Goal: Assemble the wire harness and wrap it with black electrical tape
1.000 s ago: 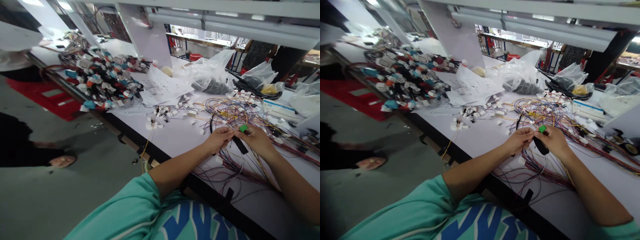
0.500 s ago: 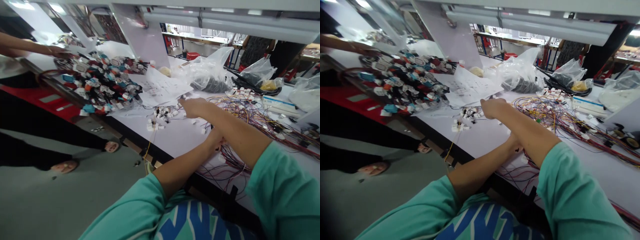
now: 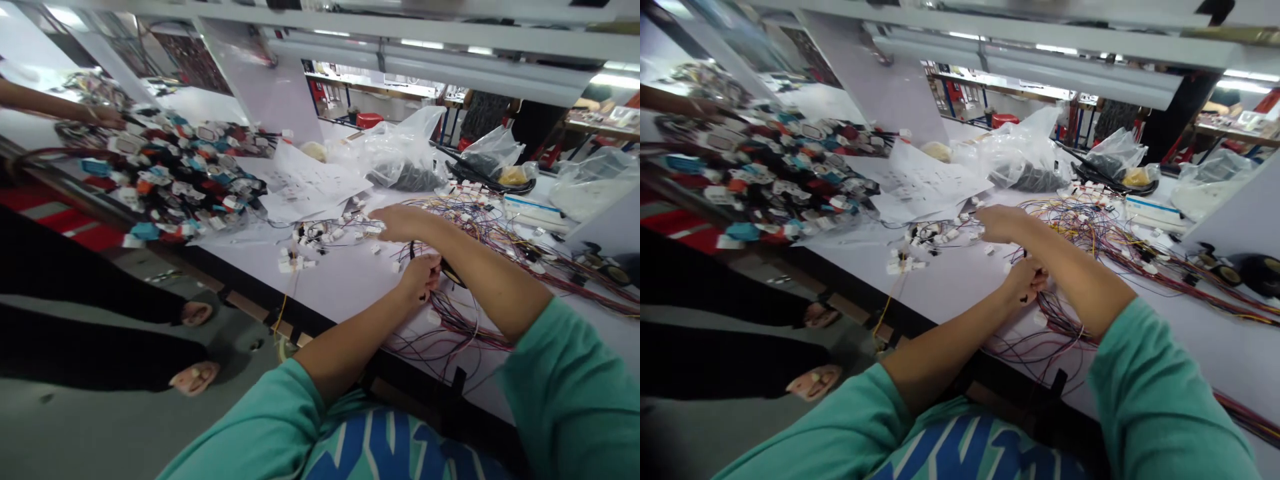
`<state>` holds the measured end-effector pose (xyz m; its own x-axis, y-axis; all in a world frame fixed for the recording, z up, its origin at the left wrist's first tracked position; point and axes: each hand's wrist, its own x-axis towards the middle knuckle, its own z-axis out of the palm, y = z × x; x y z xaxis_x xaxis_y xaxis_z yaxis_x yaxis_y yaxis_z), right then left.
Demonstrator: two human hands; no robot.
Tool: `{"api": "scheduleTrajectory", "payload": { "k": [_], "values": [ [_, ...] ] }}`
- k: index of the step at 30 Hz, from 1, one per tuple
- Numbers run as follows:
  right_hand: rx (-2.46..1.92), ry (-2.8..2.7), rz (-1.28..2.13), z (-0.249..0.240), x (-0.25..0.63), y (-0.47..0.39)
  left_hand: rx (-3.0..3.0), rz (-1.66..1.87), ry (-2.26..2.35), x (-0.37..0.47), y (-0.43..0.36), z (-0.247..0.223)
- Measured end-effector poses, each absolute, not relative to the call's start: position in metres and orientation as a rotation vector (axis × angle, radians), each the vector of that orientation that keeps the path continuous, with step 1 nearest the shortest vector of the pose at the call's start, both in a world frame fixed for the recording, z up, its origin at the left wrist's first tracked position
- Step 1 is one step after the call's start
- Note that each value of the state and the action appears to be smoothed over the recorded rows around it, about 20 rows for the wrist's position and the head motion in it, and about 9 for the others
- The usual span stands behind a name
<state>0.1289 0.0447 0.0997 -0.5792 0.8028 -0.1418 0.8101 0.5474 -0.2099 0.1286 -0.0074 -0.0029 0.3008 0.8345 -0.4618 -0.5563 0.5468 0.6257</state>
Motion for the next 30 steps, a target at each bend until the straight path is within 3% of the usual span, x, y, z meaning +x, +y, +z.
{"api": "scheduleTrajectory", "payload": {
  "k": [5,8,14,17,25,30],
  "values": [
    [1.903,2.901,-0.340,0.091,0.223,0.025,0.443,0.972,0.834,0.125,-0.008,-0.001],
    [2.300,2.703,-0.467,0.077,0.268,0.009,0.468,0.993,0.832,0.124,-0.009,0.001],
    [2.370,2.222,-1.728,0.048,0.272,-0.020,0.599,1.048,0.862,0.125,-0.013,0.001],
    [2.306,2.107,-2.083,0.041,0.255,-0.024,0.691,1.047,0.850,0.124,-0.017,0.003],
    [2.284,2.194,-2.316,0.033,0.254,-0.022,0.834,1.131,0.862,0.122,-0.022,0.010],
    [2.100,2.355,-2.262,0.030,0.263,-0.018,0.829,1.044,0.868,0.121,-0.022,0.011]
  ]
}}
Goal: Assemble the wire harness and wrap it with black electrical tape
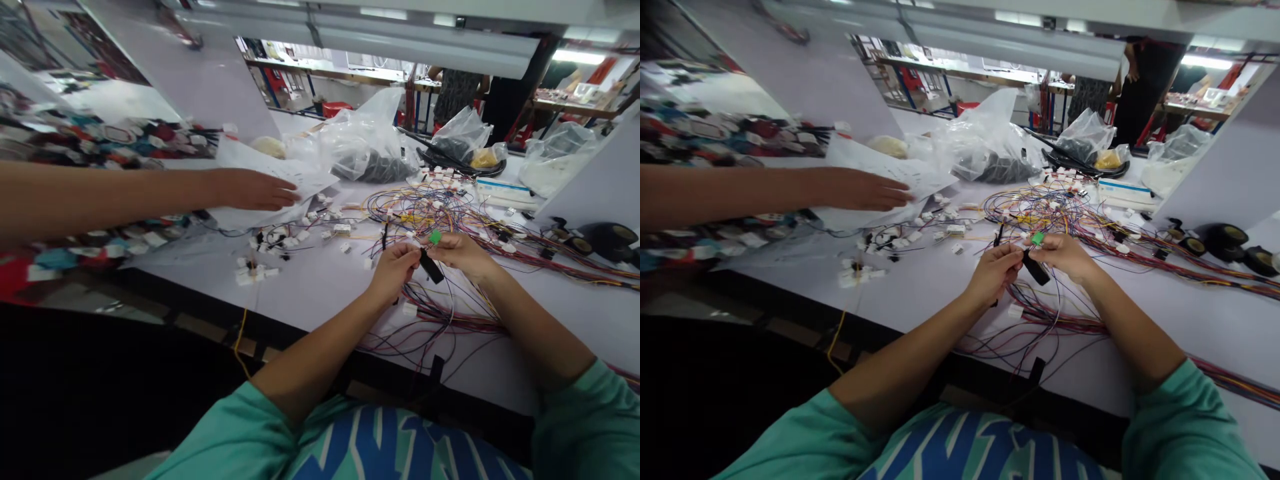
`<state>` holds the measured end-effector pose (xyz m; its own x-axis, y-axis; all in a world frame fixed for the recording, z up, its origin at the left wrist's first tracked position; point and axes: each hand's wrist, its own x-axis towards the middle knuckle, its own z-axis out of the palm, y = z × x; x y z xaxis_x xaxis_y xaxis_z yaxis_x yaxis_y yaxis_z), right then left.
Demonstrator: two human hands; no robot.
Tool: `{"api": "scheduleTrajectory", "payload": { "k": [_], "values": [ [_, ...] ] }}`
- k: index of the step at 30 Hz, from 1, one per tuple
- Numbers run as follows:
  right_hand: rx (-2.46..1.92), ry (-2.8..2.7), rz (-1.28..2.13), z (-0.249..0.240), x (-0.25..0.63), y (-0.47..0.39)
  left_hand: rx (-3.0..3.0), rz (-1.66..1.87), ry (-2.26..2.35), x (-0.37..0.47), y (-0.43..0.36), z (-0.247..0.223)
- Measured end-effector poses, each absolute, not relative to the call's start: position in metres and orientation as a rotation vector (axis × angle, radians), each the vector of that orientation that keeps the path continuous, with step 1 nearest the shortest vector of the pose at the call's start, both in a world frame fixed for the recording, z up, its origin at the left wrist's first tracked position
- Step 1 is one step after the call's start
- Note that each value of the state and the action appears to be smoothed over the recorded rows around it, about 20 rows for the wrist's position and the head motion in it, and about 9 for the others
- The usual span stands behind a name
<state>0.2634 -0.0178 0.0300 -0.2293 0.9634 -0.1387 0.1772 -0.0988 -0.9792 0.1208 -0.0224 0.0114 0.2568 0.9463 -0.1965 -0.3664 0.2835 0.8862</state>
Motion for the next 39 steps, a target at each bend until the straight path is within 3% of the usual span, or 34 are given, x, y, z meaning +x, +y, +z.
{"api": "scheduleTrajectory", "payload": {
  "k": [6,19,28,39],
  "values": [
    [-1.239,-1.468,1.391,0.022,0.255,-0.015,0.788,0.954,0.836,0.119,-0.020,0.012],
    [-1.499,-1.729,0.925,0.034,0.259,-0.020,0.892,1.086,0.836,0.123,-0.021,0.005],
    [-1.491,-1.802,0.420,0.029,0.253,-0.024,0.786,1.134,0.799,0.124,-0.014,-0.003],
    [-1.391,-1.790,0.655,0.029,0.252,-0.022,0.732,0.828,0.623,0.107,-0.010,0.012]
  ]
}}
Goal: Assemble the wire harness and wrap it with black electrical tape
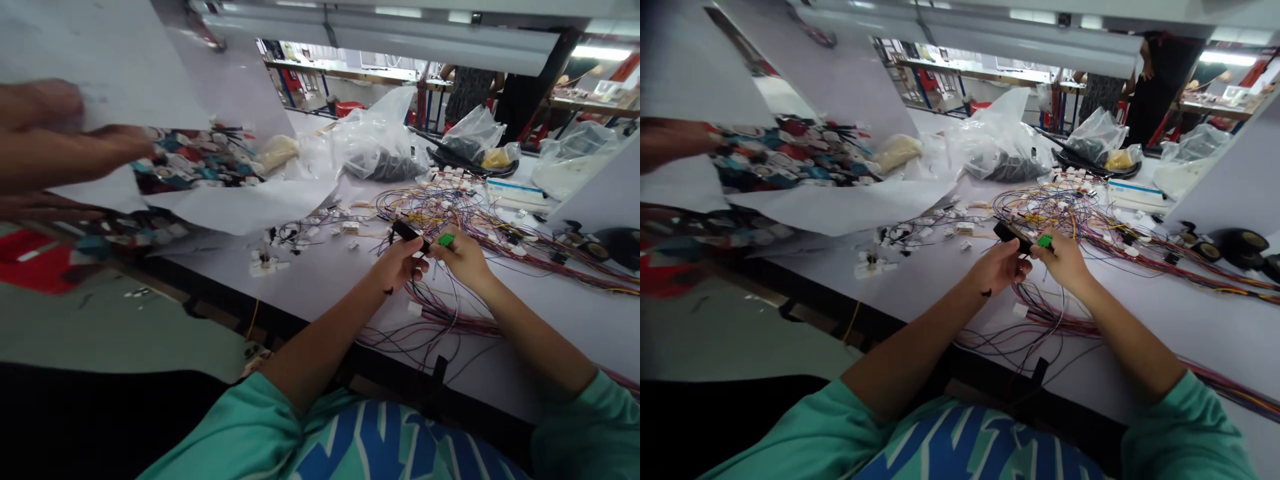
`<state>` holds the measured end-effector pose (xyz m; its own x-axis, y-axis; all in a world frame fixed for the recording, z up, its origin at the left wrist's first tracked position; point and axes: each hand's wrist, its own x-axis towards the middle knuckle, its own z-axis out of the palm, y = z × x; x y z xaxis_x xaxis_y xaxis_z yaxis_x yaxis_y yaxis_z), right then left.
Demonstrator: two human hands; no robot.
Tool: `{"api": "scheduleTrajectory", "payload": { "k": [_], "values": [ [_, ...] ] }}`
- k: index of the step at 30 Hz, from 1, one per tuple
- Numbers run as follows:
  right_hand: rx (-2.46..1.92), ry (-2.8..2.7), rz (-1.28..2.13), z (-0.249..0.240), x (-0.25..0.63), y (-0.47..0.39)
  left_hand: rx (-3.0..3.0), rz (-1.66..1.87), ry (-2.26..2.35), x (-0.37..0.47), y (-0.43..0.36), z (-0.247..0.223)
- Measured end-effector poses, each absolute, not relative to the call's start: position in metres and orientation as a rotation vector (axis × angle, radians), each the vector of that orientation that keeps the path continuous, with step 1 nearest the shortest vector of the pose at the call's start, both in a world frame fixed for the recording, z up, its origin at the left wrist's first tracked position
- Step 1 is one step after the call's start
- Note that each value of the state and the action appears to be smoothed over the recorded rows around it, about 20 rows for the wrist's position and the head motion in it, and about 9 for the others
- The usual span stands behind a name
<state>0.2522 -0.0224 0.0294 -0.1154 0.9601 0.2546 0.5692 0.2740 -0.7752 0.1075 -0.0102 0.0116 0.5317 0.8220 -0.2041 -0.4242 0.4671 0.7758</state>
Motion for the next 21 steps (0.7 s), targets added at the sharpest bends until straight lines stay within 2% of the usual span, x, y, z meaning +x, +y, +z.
{"api": "scheduleTrajectory", "payload": {
  "k": [5,10,16,21],
  "values": [
    [-1.352,-1.397,1.089,0.026,0.248,-0.019,0.727,0.906,0.660,0.113,-0.013,0.008],
    [-1.329,-1.172,1.242,0.024,0.251,-0.015,0.954,1.028,0.642,0.111,-0.017,0.009],
    [-1.277,-1.425,0.969,0.031,0.261,-0.015,1.163,0.876,0.488,0.103,-0.014,0.010],
    [-1.227,-1.791,0.516,0.035,0.260,-0.018,1.257,1.087,0.869,0.118,-0.012,-0.003]
  ]
}}
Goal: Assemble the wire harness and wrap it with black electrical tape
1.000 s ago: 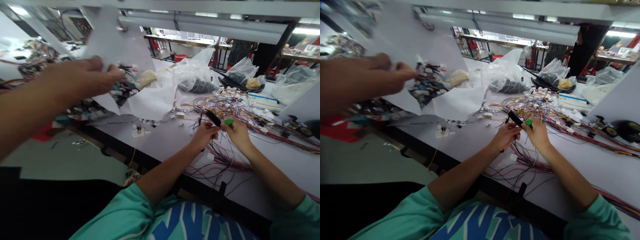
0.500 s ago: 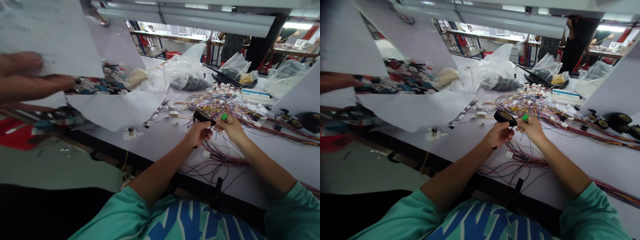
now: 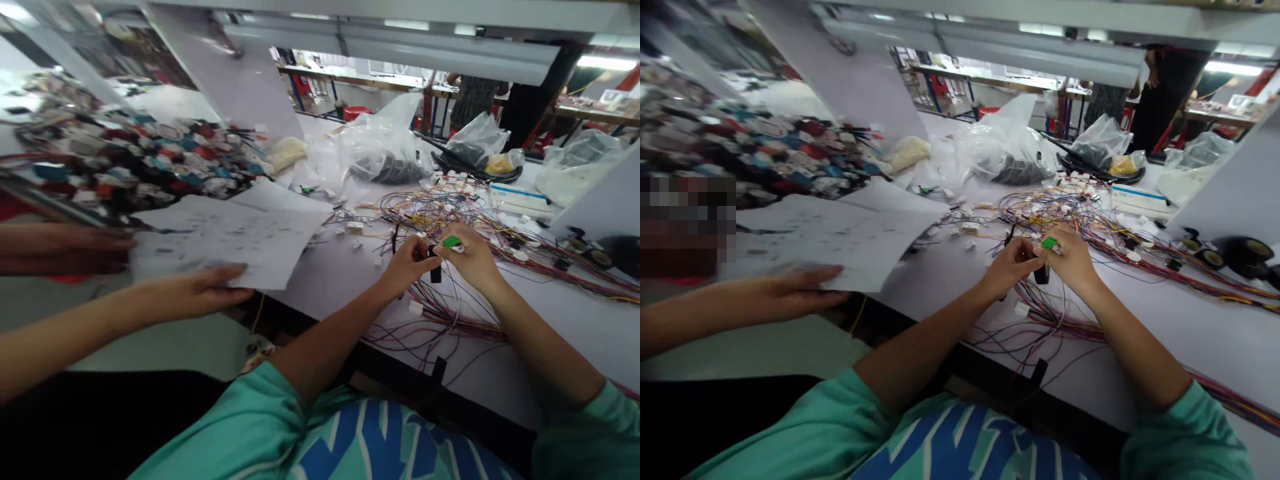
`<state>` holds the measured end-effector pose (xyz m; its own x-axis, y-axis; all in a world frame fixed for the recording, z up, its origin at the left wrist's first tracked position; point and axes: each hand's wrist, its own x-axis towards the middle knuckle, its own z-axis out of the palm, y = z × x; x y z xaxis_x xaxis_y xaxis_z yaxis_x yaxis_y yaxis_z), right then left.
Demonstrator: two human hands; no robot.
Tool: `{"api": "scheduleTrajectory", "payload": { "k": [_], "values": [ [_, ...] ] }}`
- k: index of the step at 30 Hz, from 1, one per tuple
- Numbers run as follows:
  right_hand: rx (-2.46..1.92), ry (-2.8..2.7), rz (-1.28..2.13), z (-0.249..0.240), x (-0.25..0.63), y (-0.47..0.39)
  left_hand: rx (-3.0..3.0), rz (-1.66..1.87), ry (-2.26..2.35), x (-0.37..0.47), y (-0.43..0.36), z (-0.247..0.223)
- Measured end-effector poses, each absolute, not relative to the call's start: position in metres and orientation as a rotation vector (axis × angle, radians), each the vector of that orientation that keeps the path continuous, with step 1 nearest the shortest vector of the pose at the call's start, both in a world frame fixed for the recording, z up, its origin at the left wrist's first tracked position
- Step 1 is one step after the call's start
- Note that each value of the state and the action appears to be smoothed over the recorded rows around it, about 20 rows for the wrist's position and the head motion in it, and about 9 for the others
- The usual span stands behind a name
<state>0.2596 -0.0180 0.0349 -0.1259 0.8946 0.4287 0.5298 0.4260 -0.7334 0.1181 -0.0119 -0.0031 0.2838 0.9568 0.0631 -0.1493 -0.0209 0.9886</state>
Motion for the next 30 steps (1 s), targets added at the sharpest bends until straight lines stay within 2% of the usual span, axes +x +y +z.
{"api": "scheduleTrajectory", "payload": {
  "k": [3,10,15,20,25,30],
  "values": [
    [-1.320,-1.825,0.427,0.032,0.255,-0.021,1.301,1.096,0.910,0.122,-0.013,-0.006],
    [-1.584,-1.801,0.716,0.029,0.254,-0.023,1.347,1.109,0.892,0.125,-0.014,-0.008],
    [-1.562,-1.786,0.331,0.024,0.260,-0.019,1.237,1.149,0.816,0.130,-0.013,-0.010],
    [-1.487,-1.853,0.258,0.022,0.263,-0.018,0.990,1.088,0.796,0.128,-0.009,-0.008],
    [-1.378,-1.940,0.415,0.027,0.262,-0.018,0.847,0.819,0.548,0.118,-0.003,-0.003],
    [-1.463,-1.651,0.858,0.025,0.265,-0.014,0.842,0.890,0.477,0.119,-0.002,-0.003]
  ]
}}
